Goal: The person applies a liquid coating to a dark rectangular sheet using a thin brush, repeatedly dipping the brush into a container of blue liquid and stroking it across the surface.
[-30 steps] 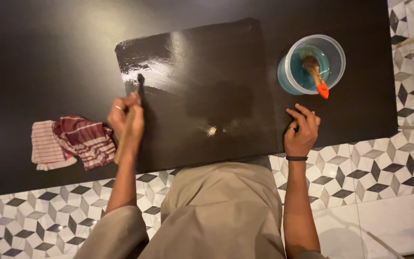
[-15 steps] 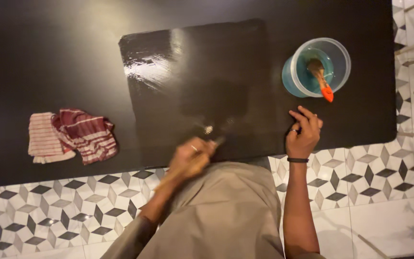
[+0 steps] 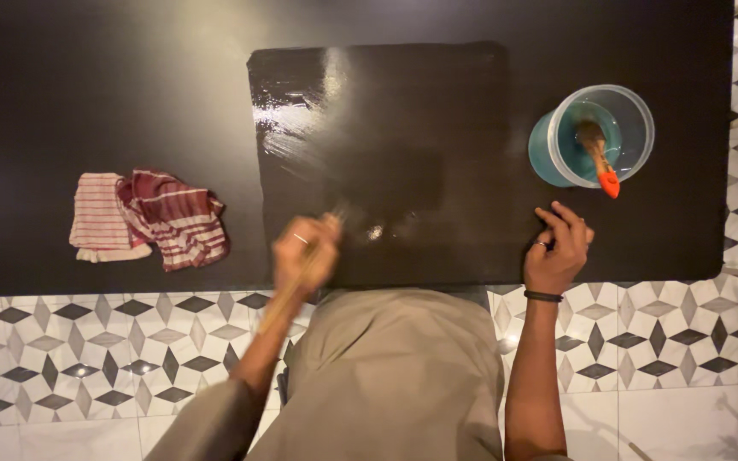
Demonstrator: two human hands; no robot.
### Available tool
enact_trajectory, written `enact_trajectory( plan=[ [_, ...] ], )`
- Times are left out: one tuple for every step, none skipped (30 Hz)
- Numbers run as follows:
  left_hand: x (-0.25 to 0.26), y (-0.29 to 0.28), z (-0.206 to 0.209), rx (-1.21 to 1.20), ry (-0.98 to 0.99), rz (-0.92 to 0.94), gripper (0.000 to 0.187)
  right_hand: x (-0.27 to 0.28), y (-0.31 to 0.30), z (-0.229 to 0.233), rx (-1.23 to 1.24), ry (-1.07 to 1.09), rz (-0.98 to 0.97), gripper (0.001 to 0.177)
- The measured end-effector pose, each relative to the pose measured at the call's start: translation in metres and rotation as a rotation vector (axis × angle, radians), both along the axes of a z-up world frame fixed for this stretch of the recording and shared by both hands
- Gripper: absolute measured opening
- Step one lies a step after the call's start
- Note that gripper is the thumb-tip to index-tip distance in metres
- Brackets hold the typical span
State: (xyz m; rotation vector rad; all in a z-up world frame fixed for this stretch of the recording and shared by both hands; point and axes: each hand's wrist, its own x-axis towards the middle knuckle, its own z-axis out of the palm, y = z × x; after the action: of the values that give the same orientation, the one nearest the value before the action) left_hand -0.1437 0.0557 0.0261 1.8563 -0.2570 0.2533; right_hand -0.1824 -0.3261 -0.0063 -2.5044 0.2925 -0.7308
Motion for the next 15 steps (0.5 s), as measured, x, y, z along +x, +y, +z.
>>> enact_trajectory(
  plan=[
    [-0.018, -0.013, 0.002, -0.031, 0.193, -0.063, 0.005, 0.000, 0.000, 0.000, -0.015, -0.003, -0.001, 0.042],
    [-0.033, -0.023, 0.004, -0.063, 0.385, -0.128, 0.005, -0.001, 0.000, 0.001, -0.017, -0.002, 0.002, 0.042],
    [-0.041, -0.027, 0.005, -0.065, 0.385, -0.124, 0.005, -0.001, 0.000, 0.002, -0.007, 0.001, 0.001, 0.042],
    [-0.048, -0.030, 0.005, -0.088, 0.308, -0.272, 0.003, -0.001, 0.001, 0.002, 0.004, 0.003, 0.000, 0.042],
    [-0.052, -0.032, 0.004, -0.112, 0.232, -0.421, 0.002, -0.002, 0.000, 0.003, 0.000, 0.005, 0.004, 0.042],
    [-0.052, -0.029, 0.001, -0.116, 0.233, -0.417, 0.002, -0.002, 0.000, 0.003, 0.007, 0.015, 0.002, 0.042],
    [-0.047, -0.020, -0.002, -0.108, 0.261, -0.371, 0.003, -0.003, 0.000, 0.002, 0.015, 0.024, 0.001, 0.042],
    [-0.042, -0.010, -0.005, -0.100, 0.289, -0.325, 0.005, -0.003, -0.001, 0.001, 0.013, 0.026, 0.005, 0.042],
    [-0.035, 0.002, -0.006, -0.113, 0.221, -0.245, 0.005, -0.003, -0.001, 0.000, 0.000, 0.019, 0.011, 0.042],
    [-0.028, 0.015, -0.007, -0.124, 0.152, -0.165, 0.005, -0.003, -0.002, -0.001, -0.012, 0.013, 0.016, 0.042],
    [-0.019, 0.027, -0.007, -0.062, 0.116, -0.024, 0.005, -0.004, -0.002, -0.001, -0.011, 0.012, 0.023, 0.042],
    [-0.013, 0.036, -0.007, 0.000, 0.080, 0.117, 0.009, -0.005, -0.003, -0.001, -0.008, 0.016, 0.015, 0.042],
    [-0.010, 0.043, -0.005, 0.003, 0.077, 0.123, 0.009, -0.005, -0.001, -0.002, -0.002, 0.016, 0.006, 0.041],
    [-0.008, 0.050, -0.002, 0.031, 0.115, 0.230, 0.006, -0.004, -0.001, -0.003, 0.001, 0.014, 0.012, 0.041],
    [-0.008, 0.054, 0.000, 0.057, 0.152, 0.334, 0.004, -0.005, -0.001, -0.003, -0.007, 0.012, 0.010, 0.040]
  ],
)
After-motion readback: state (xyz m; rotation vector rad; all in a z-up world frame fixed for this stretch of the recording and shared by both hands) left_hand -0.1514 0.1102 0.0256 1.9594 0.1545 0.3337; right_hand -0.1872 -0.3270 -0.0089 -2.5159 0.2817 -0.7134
